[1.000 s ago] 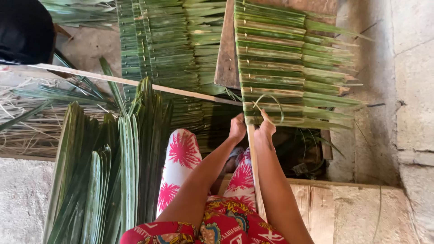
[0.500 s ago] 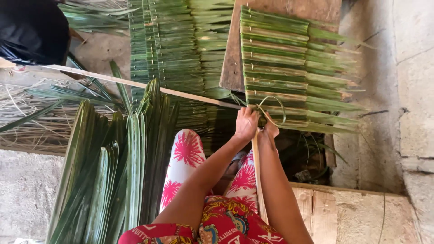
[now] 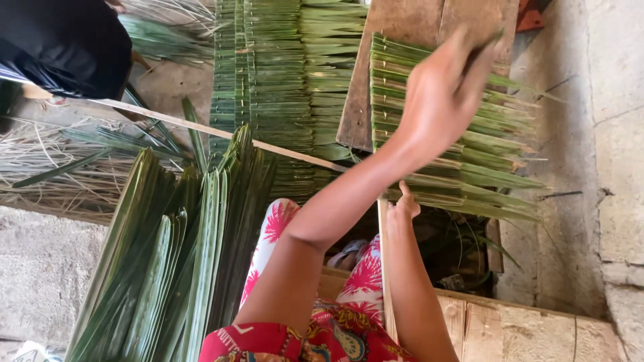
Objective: Weaving palm leaves onto a wooden frame to create a thatched panel
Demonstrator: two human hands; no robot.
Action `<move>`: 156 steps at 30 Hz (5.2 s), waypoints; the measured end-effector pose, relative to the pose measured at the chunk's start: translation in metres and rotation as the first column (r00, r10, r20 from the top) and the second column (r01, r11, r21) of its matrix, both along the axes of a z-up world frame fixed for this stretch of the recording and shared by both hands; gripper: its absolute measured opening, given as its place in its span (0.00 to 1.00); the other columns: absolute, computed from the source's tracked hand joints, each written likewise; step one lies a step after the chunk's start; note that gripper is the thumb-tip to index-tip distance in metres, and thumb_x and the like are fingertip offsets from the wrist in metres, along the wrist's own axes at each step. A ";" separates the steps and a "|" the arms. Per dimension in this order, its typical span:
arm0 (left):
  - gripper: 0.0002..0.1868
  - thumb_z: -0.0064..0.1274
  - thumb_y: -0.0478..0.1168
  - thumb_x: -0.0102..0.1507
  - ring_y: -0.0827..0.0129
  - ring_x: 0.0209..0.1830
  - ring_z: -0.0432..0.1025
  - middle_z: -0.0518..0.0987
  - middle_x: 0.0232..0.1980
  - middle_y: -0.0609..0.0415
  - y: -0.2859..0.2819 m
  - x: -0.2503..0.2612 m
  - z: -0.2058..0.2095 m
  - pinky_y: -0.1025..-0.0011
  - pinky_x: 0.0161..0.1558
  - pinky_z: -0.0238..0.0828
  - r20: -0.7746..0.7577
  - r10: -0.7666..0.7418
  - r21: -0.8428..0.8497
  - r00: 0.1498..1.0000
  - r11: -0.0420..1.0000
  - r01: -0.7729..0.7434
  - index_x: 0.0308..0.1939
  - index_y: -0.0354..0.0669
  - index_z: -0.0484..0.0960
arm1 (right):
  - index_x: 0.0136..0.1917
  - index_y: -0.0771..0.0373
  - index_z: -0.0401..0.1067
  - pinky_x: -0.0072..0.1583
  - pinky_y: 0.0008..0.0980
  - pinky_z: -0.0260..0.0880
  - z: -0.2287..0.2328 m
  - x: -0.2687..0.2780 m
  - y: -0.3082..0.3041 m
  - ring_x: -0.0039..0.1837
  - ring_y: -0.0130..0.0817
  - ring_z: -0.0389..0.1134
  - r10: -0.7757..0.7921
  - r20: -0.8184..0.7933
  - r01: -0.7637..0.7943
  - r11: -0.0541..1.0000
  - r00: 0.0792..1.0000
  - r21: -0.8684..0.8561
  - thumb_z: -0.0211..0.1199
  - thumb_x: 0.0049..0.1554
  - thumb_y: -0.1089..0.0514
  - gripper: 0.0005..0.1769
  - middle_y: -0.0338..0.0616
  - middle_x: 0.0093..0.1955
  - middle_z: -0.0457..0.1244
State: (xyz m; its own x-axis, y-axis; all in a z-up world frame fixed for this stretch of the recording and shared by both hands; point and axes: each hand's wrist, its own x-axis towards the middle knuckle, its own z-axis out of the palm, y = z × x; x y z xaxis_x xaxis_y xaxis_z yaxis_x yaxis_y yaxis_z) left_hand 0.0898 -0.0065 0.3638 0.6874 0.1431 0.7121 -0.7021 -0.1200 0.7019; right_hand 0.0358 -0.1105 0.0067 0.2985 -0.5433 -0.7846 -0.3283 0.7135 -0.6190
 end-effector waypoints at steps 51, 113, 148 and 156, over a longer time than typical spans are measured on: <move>0.15 0.53 0.43 0.70 0.45 0.50 0.79 0.83 0.48 0.36 -0.024 -0.113 -0.313 0.56 0.49 0.80 -0.355 0.054 0.280 0.933 0.959 0.052 0.53 0.35 0.81 | 0.64 0.73 0.68 0.60 0.61 0.72 -0.068 0.009 -0.017 0.64 0.61 0.66 0.145 0.085 -0.126 0.972 0.986 -0.198 0.83 0.45 0.52 0.41 0.65 0.63 0.63; 0.43 0.72 0.54 0.50 0.49 0.60 0.66 0.73 0.57 0.43 0.340 -0.404 -0.351 0.54 0.59 0.61 -0.270 0.898 0.817 0.347 0.405 -0.411 0.63 0.40 0.75 | 0.81 0.57 0.52 0.75 0.63 0.71 -0.038 -0.094 -0.057 0.83 0.50 0.54 0.412 0.639 -0.617 0.777 0.650 0.126 0.77 0.66 0.46 0.44 0.56 0.83 0.33; 0.20 0.58 0.39 0.61 0.57 0.28 0.77 0.84 0.34 0.43 0.429 -0.377 -0.293 0.62 0.33 0.74 -0.799 0.546 0.468 0.253 0.827 -0.310 0.55 0.30 0.81 | 0.80 0.68 0.48 0.64 0.51 0.81 -0.002 -0.092 -0.044 0.59 0.49 0.70 0.422 0.613 -0.608 0.785 0.668 0.122 0.67 0.62 0.52 0.43 0.64 0.67 0.55; 0.18 0.58 0.29 0.58 0.60 0.42 0.68 0.75 0.48 0.44 0.401 -0.381 -0.286 0.64 0.44 0.69 -0.133 0.948 0.823 0.288 0.267 -0.501 0.53 0.34 0.80 | 0.78 0.68 0.51 0.64 0.56 0.77 -0.011 -0.090 -0.048 0.63 0.52 0.69 0.397 0.656 -0.631 0.760 0.641 0.157 0.66 0.62 0.53 0.40 0.66 0.68 0.58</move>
